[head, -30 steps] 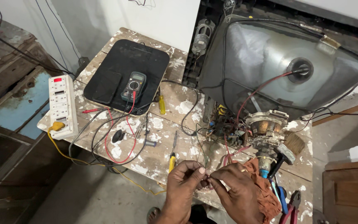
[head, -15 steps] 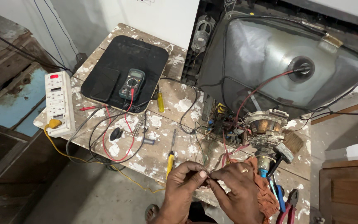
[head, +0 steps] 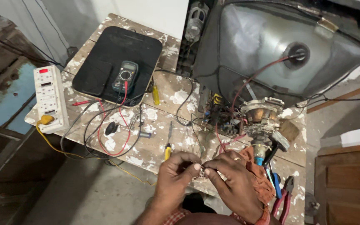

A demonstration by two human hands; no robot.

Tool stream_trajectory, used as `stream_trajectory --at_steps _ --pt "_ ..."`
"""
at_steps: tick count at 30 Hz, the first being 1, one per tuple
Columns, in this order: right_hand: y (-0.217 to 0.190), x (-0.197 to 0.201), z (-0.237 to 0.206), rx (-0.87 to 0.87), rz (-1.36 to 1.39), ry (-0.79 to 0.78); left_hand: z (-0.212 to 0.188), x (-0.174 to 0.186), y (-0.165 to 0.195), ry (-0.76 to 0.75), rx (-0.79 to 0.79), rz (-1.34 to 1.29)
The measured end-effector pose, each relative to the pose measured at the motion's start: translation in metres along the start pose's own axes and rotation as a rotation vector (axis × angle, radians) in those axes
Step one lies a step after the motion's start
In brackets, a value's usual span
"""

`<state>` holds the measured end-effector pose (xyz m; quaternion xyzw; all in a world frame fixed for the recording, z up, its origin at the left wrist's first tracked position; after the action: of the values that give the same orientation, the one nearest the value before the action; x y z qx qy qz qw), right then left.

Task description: The person repairs the internal circuitry of a CRT television set on a workbench. They use a screwdriver to work on components near the flyback area, handle wires and small parts by hand, pick up pliers, and manipulate a round component while a multimeter with test leads stays connected to the set.

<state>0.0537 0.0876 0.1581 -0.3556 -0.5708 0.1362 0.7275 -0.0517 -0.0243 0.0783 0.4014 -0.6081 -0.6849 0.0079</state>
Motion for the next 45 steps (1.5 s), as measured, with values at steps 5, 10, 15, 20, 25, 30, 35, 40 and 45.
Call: stream_trajectory --at_steps 5,10,15,20,25,30,35,40,45 --pt "-0.001 0.002 -0.002 -0.071 -0.008 0.015 -0.008 0.001 0.053 -0.048 -0.311 0.679" --pt "-0.011 0.006 -0.002 0.080 -0.130 0.037 -0.008 -0.008 0.069 -0.201 -0.384 0.924" --pt "-0.013 0.009 -0.003 0.110 -0.140 0.028 -0.004 -0.010 0.068 -0.265 -0.320 0.952" --pt "-0.012 0.009 -0.007 0.184 -0.103 0.108 -0.003 -0.013 0.066 -0.242 -0.283 0.832" --pt "-0.008 0.008 -0.009 0.195 -0.139 0.103 -0.006 -0.022 0.063 -0.199 -0.394 0.823" --pt "-0.005 0.007 -0.009 0.163 -0.121 0.097 -0.009 -0.023 0.059 -0.157 -0.404 0.839" --pt "-0.004 0.006 -0.008 0.158 -0.042 0.047 -0.009 -0.023 0.057 -0.152 -0.421 0.850" --pt "0.002 0.005 -0.006 0.130 0.018 0.008 -0.009 -0.023 0.056 -0.151 -0.439 0.880" --pt "0.017 -0.001 -0.006 -0.061 0.155 -0.016 -0.008 -0.024 0.056 -0.167 -0.460 0.909"
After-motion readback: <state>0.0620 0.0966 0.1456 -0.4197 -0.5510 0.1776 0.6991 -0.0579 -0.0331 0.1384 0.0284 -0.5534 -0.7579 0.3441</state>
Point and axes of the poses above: each hand's wrist, its own z-axis towards the middle knuckle, its own x-axis out of the back of the hand, y = z × x, the point moved 4 cm from there along z, towards the middle knuckle, and after that the axes turned 8 degrees about -y, right-handed, at the moved point
